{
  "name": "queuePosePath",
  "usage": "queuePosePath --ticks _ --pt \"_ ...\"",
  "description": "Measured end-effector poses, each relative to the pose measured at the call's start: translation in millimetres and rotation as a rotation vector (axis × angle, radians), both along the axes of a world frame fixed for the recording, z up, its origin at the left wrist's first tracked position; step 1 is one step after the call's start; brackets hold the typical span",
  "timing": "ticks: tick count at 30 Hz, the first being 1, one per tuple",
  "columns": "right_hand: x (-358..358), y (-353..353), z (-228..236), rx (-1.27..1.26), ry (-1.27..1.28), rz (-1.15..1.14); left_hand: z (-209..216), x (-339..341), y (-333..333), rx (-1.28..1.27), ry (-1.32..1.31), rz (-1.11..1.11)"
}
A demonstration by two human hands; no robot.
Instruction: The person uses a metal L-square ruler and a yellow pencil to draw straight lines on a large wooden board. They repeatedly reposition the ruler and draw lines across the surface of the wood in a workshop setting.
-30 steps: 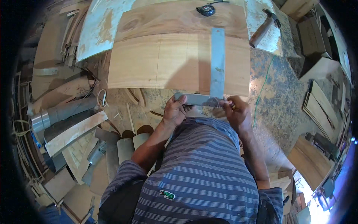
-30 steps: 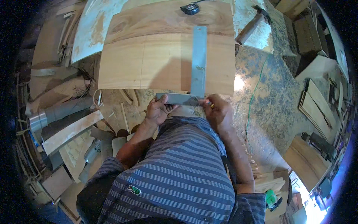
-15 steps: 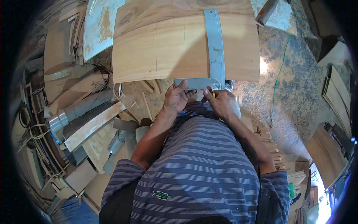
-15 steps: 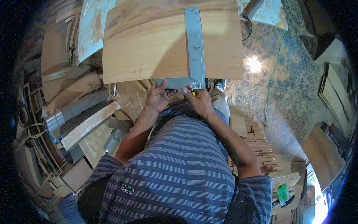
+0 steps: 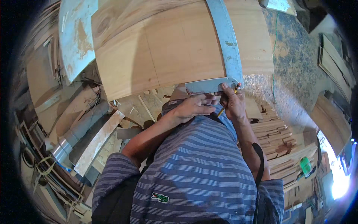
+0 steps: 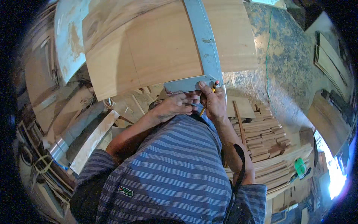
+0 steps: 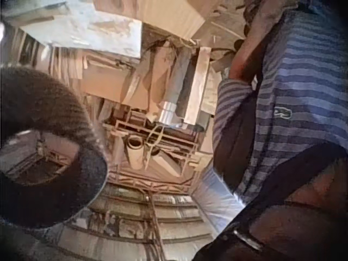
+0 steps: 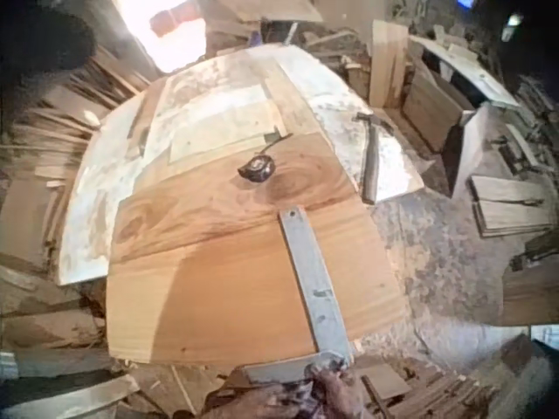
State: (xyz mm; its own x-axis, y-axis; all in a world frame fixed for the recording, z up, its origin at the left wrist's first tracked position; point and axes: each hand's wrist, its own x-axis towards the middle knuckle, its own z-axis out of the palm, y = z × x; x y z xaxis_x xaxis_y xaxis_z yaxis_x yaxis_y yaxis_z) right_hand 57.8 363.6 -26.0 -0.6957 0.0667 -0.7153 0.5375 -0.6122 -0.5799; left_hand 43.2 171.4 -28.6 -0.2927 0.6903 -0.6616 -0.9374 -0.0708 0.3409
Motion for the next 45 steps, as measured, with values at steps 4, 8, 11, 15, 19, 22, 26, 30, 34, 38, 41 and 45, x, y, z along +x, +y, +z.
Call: queuePosePath --ticks 4,8,11,15,19,22,26,30,34,38,41,45 --pt "2 -9 -2 -0.024 -0.010 -0.116 -16 -7 21 0.098 0.200 -0.191" --pt "-1 -9 5 0.065 -0.048 -0.050 -8 -11 31 -0.064 0.475 -0.292" --pt "-5 -6 13 0.020 -0.076 -0.026 -3 -8 34 -0.120 0.461 -0.287" --pt "-3 -3 -1 -0.067 -0.040 -0.053 23 -20 33 -0.387 0.658 -0.636" --pt "-4 -8 -6 -0.049 -0.093 -0.111 42 -32 19 -0.447 1.019 -0.813" --pt "-2 -14 -9 -0.070 -0.063 -0.153 49 -42 2 -0.401 1.182 -0.796" --pt "-9 -24 -3 -0.182 -0.038 -0.289 82 -72 0 -0.355 1.093 -0.987" --pt "-9 -28 -7 -0.241 -0.053 -0.326 90 -91 -27 -0.478 1.143 -0.939" --pt "-8 -36 -16 -0.258 -0.005 -0.362 92 -114 -43 -0.626 1.232 -0.803" --pt "-13 -47 -11 -0.158 0.008 -0.361 71 -119 -53 -0.678 1.191 -0.673" --pt "-14 -49 -6 -0.224 0.024 -0.345 62 -108 -44 -0.612 1.368 -0.625" --pt "-13 -59 -13 -0.188 0.017 -0.326 56 -94 -44 -0.644 1.613 -0.728"
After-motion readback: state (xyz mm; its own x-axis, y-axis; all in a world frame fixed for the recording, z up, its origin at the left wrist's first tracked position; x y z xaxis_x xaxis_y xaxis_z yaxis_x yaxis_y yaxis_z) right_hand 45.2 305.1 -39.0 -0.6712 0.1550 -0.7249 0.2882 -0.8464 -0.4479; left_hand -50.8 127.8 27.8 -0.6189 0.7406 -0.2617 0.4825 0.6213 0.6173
